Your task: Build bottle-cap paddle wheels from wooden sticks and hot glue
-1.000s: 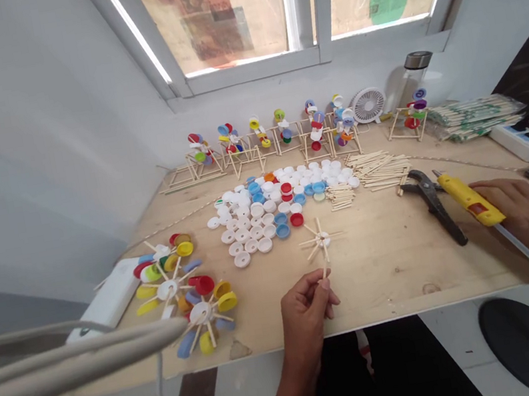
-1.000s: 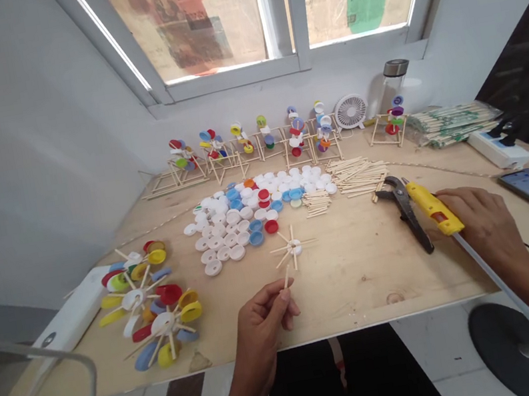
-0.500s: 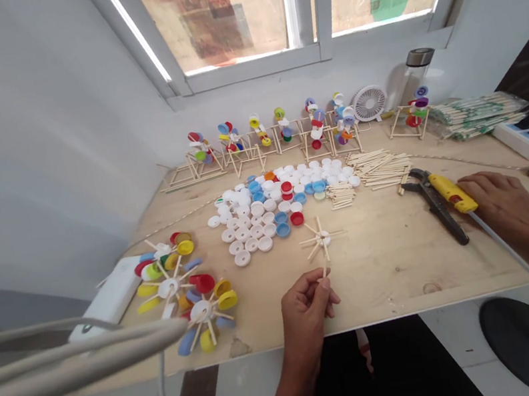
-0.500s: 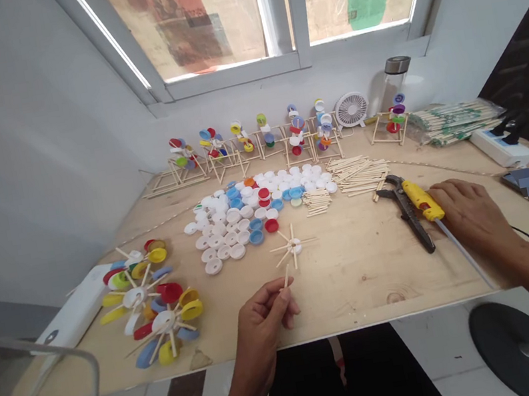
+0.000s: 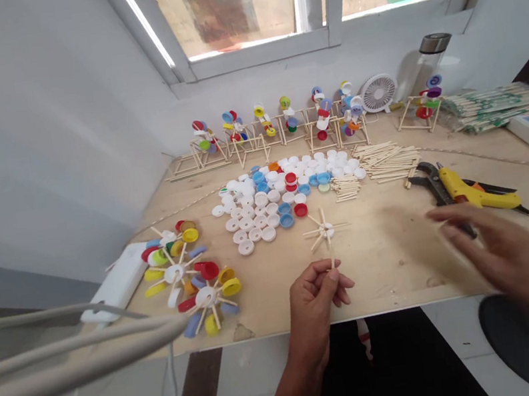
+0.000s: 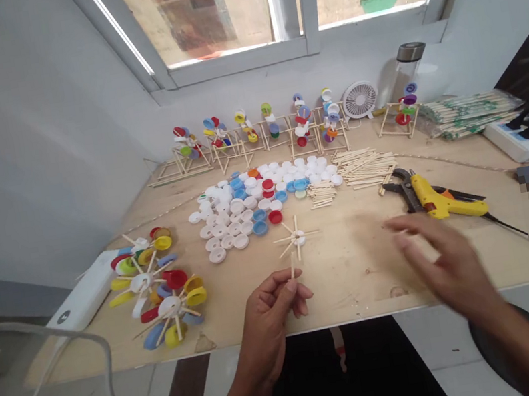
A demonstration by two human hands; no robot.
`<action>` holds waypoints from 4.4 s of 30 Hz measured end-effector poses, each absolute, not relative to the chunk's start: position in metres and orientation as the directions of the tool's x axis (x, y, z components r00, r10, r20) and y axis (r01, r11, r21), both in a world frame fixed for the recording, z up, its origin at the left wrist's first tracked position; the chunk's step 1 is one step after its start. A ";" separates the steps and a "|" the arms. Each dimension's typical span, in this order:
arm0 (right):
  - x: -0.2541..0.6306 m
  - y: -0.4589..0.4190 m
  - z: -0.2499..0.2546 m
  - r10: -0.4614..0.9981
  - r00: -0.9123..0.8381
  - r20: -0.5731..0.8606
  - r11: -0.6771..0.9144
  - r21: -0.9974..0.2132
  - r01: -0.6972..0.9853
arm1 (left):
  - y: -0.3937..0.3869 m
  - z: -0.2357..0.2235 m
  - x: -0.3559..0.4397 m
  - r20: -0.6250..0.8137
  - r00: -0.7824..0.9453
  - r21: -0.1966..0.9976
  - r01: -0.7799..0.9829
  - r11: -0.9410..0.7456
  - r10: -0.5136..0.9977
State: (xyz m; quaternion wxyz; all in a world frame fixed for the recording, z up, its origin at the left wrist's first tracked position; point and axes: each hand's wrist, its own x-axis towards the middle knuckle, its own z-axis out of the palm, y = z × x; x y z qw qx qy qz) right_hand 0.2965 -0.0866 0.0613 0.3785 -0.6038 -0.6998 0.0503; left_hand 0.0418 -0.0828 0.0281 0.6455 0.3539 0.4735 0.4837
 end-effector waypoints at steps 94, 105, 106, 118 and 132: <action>0.213 0.021 0.017 0.928 -0.373 -0.009 0.265 -0.687 0.677 | -0.044 -0.001 0.027 0.407 0.108 0.448 0.842 -0.301 0.907; 0.212 0.022 0.016 0.925 -0.379 -0.002 0.292 -0.634 0.716 | -0.045 0.000 0.028 0.444 0.112 0.413 0.855 -0.314 0.889; 0.213 0.022 0.016 0.924 -0.383 0.002 0.296 -0.638 0.711 | -0.045 0.001 0.028 0.462 0.117 0.392 0.862 -0.320 0.879; 0.226 0.021 0.013 0.954 -0.292 0.061 0.227 -0.783 0.579 | -0.045 0.002 0.038 0.349 0.240 0.209 0.922 -0.325 0.906; 0.230 0.023 0.017 0.996 0.012 0.088 0.071 -0.871 0.487 | -0.045 -0.002 0.039 0.358 0.231 0.161 0.939 -0.304 0.905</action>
